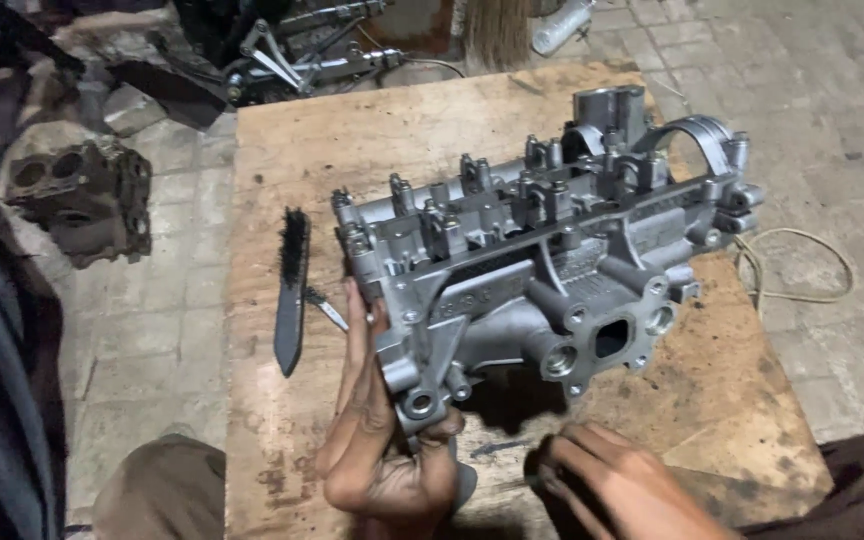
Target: Cleaning the mating surfaces of a cylinder head using a scraper and sandpaper to remove old gasket material.
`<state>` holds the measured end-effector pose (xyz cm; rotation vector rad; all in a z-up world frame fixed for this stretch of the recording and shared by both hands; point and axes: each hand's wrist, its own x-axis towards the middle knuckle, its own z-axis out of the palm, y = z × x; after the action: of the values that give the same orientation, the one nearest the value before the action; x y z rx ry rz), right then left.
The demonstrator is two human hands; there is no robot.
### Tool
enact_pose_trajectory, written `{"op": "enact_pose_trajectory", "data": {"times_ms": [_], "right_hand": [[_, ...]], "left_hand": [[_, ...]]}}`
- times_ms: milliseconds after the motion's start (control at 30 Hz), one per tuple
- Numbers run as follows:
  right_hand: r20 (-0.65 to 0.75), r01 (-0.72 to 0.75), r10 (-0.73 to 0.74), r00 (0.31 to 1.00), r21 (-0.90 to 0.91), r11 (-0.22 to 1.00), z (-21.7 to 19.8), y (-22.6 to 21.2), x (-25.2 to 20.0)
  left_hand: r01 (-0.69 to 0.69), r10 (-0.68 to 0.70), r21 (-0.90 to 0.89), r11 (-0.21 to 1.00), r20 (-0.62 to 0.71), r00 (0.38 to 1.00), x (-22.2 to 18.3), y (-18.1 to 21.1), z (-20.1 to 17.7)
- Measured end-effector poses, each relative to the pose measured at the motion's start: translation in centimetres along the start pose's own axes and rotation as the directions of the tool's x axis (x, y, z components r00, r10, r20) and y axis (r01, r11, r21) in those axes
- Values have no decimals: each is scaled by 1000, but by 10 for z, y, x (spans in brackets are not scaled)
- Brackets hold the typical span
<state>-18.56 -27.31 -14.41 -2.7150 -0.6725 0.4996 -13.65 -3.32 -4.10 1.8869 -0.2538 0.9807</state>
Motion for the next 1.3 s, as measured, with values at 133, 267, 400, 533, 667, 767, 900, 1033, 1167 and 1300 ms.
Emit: {"op": "enact_pose_trajectory", "data": {"times_ms": [133, 267, 400, 533, 667, 767, 900, 1033, 1167, 1300], "right_hand": [[-275, 412, -362, 891, 153, 898, -92, -17, -18], [-572, 400, -319, 756, 18, 916, -177, -51, -17], [-533, 319, -423, 733, -281, 905, -215, -52, 23], [-491, 474, -590, 642, -350, 808, -223, -61, 65], [-422, 558, -681, 599, -390, 732, -227, -64, 89], [-376, 577, -681, 628, -361, 732, -234, -65, 92], [-407, 623, -698, 589, -323, 713, -232, -63, 99], [-383, 627, -693, 611, -300, 718, -231, -64, 99], [-420, 639, -709, 566, -320, 699, -234, -71, 99], [-378, 634, -706, 599, -314, 706, -231, -65, 99]], "left_hand": [[-36, 36, -137, 990, -9, 999, -1, -2, 1], [-18, 13, -169, 985, -31, 999, -5, -3, 3], [-59, 50, -205, 977, -50, 998, -7, -10, 6], [-44, 37, -108, 993, -59, 998, 0, -1, 5], [9, -9, 4, 1000, -3, 1000, 11, 9, 2], [17, -17, 13, 1000, -19, 1000, 11, 9, 3], [33, -33, 1, 999, 1, 999, 7, 3, 3], [-3, 3, -77, 997, -3, 1000, 1, -4, 1], [39, -26, -130, 991, 101, 995, 8, 2, -7], [39, -23, -144, 989, 112, 993, 6, -2, -11]]}}
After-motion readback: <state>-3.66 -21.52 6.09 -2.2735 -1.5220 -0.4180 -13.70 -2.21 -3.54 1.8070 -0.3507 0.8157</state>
